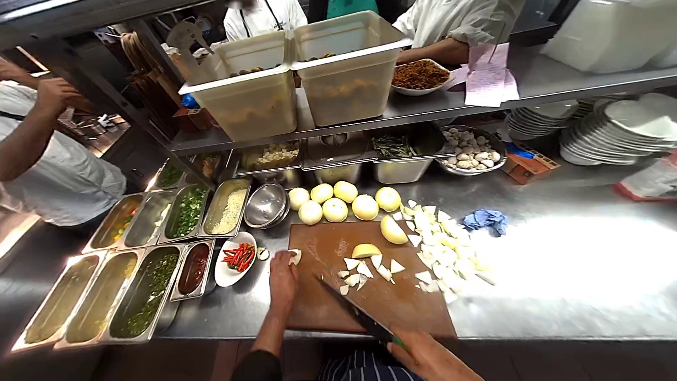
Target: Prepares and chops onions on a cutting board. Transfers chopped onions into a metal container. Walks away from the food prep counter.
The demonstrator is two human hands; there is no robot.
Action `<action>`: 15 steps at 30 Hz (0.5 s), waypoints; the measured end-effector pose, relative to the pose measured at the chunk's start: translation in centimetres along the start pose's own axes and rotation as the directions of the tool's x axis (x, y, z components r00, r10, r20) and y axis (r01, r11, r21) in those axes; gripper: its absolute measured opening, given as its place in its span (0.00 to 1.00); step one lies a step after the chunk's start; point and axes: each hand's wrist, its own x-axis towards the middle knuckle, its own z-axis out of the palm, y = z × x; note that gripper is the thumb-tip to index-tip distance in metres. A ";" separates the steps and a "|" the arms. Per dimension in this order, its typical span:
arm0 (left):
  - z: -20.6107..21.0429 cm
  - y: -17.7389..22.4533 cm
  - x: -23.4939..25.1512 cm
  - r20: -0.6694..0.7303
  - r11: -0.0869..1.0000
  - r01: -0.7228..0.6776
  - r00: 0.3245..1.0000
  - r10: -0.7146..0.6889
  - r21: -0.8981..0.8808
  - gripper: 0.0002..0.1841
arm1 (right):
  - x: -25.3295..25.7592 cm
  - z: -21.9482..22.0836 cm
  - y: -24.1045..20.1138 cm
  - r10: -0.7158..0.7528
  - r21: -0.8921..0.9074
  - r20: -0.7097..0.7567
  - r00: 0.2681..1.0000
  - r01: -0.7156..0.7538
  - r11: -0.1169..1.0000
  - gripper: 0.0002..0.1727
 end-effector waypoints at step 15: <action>6.7 4.3 -5.7 0.261 0.944 0.104 0.965 -0.020 -0.314 0.16 | 0.8 -1.2 -1.7 0.125 0.008 -0.230 0.965 -0.126 0.992 0.23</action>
